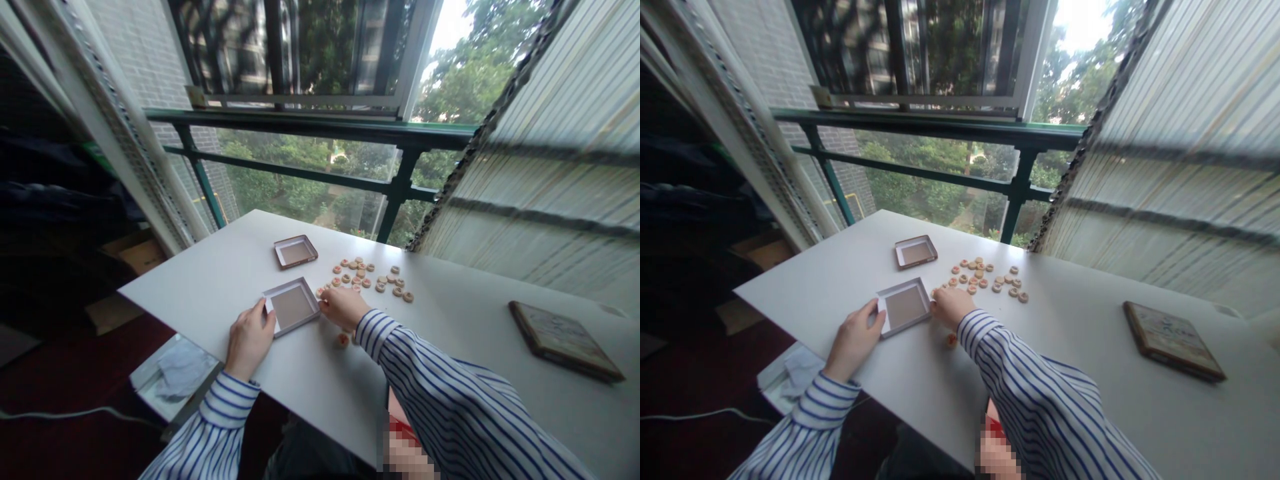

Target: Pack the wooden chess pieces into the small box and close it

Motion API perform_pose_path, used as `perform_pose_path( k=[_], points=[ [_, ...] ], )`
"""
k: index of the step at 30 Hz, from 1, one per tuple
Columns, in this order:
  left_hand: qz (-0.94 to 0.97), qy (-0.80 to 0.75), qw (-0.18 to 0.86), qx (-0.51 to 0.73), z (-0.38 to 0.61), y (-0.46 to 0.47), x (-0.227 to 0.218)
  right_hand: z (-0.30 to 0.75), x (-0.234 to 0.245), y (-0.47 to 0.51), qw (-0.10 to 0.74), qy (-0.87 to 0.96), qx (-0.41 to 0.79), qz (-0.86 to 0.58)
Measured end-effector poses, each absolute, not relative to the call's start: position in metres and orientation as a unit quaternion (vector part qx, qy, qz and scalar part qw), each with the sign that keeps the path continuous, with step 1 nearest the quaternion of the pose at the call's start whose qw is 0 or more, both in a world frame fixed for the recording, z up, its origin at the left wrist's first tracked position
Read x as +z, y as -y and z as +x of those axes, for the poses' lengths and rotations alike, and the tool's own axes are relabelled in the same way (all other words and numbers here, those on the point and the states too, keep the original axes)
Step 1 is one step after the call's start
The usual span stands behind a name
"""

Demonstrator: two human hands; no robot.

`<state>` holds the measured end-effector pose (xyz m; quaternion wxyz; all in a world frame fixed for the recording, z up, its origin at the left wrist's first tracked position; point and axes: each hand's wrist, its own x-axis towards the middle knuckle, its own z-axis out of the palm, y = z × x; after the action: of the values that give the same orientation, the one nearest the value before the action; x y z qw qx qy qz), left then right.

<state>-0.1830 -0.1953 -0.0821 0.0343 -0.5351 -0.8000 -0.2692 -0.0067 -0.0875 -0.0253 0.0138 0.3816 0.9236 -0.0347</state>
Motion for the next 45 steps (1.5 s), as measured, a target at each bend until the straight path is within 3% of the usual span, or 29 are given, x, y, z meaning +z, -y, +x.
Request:
perform_pose_path(
  k=[10, 28, 45],
  points=[
    [-0.530, 0.791, 0.014, -0.304, -0.184, 0.194, -0.085, -0.011, -0.034, 0.086, 0.009, -0.920, -0.053, 0.387],
    [-0.438, 0.693, -0.134, -0.557, -0.161, 0.182, -0.066, 0.023, -0.005, 0.092, -0.080, -0.912, -0.087, 0.392],
    [-0.453, 0.617, -0.226, -0.603, -0.122, 0.162, -0.051, 0.081, 0.002, 0.094, -0.203, -0.885, -0.170, 0.383]
  ],
)
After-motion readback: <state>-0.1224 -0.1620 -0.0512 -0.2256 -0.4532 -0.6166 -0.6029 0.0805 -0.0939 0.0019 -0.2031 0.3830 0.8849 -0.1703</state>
